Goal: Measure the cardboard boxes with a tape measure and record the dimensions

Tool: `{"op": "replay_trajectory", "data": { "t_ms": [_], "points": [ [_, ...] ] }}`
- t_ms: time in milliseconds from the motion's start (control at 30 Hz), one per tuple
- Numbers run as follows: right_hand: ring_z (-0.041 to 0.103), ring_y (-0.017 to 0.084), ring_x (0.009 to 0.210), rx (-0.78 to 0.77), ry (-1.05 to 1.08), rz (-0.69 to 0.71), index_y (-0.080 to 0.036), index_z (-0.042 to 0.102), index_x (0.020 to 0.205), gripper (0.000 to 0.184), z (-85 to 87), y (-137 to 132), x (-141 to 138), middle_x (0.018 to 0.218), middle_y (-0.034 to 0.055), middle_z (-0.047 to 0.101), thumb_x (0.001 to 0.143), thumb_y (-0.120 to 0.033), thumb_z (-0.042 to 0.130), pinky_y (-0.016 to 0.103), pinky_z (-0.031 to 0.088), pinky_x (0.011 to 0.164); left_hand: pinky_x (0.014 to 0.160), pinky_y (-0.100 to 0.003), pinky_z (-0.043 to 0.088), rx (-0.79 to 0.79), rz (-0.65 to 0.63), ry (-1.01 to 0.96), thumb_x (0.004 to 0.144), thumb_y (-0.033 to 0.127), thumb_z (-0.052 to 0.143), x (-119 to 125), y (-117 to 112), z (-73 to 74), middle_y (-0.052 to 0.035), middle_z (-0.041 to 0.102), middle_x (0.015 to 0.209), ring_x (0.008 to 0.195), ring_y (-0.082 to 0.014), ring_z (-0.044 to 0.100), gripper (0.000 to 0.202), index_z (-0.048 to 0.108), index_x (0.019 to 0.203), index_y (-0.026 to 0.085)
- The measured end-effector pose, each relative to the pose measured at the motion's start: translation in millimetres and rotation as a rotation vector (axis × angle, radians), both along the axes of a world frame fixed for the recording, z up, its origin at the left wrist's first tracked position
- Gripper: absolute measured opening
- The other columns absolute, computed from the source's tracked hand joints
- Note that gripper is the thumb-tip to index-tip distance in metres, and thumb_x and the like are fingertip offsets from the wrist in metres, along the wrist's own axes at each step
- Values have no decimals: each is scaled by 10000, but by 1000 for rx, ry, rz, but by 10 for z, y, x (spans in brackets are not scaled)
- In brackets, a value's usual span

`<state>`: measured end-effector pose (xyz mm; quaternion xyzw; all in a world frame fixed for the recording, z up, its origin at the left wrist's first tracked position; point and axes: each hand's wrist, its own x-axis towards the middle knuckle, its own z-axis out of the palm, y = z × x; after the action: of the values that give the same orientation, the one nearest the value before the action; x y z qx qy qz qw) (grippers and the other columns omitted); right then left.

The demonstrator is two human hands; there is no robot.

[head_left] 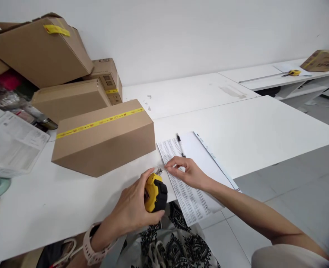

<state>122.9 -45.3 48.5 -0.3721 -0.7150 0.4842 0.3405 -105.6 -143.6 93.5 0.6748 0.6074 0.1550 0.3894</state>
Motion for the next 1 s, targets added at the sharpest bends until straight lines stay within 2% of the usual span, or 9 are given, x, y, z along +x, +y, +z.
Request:
{"op": "replay_trajectory", "data": {
  "t_ms": [167,300,433,567,700,767,833,933,1000],
  "points": [
    [554,194,662,60,-522,-384,-230,549,857,237,-189,435,272,748,45,658,906,-461,547,346,392,620,886,-547,483,120,-90,426,759,374,641,-246,195,-73,-197,615,1336,1170,-422,599,839,328,1524,229],
    [538,208,647,106,-727,-299,-216,549,1015,251,-219,662,315,711,31,644,876,-426,550,332,322,603,871,-557,494,93,-83,599,799,334,566,-339,329,-68,-186,604,1361,1236,-412,561,774,323,1523,210],
    [555,185,638,115,-618,-151,-205,614,1073,258,-214,757,301,670,6,637,849,-259,498,335,370,642,892,-555,510,130,-76,676,839,316,542,-354,441,-87,-162,541,1460,1303,-397,515,711,347,1516,224],
    [677,194,825,-104,-109,-118,-174,667,1135,340,-120,852,439,892,71,746,892,-328,485,367,502,779,1022,-590,450,289,-106,691,850,289,593,-286,472,-152,-213,532,1465,1322,-423,491,672,427,1482,130],
    [676,221,1096,-131,199,-133,-225,649,1217,393,15,892,539,1153,86,743,875,-415,618,418,526,941,1180,-575,300,493,-203,483,919,404,584,126,472,-254,-256,489,1500,1430,-418,397,647,466,1455,60],
    [692,215,1021,-83,235,-190,-243,662,1118,374,16,902,512,1056,59,758,804,-430,743,404,539,909,1200,-531,301,545,-320,370,953,433,552,456,519,-351,-259,466,1521,1463,-383,365,668,437,1468,24],
    [685,179,812,-30,263,-282,-237,643,911,303,-51,919,451,816,12,728,776,-469,785,360,546,809,1207,-502,305,583,-425,384,947,440,580,789,614,-481,-277,422,1544,1483,-376,329,723,408,1473,-26],
    [588,136,614,-43,314,-362,-239,572,785,385,-231,964,368,589,-38,580,869,-609,634,324,518,717,1210,-498,302,587,-461,510,932,491,607,1156,806,-685,-306,372,1560,1488,-399,305,804,394,1472,-65],
    [628,156,706,-154,379,-312,-245,615,926,444,-348,996,344,687,-9,645,906,-677,515,344,523,776,1208,-496,303,566,-445,548,940,538,572,1273,916,-789,-308,375,1556,1479,-407,319,814,413,1463,-66]
  ]
}}
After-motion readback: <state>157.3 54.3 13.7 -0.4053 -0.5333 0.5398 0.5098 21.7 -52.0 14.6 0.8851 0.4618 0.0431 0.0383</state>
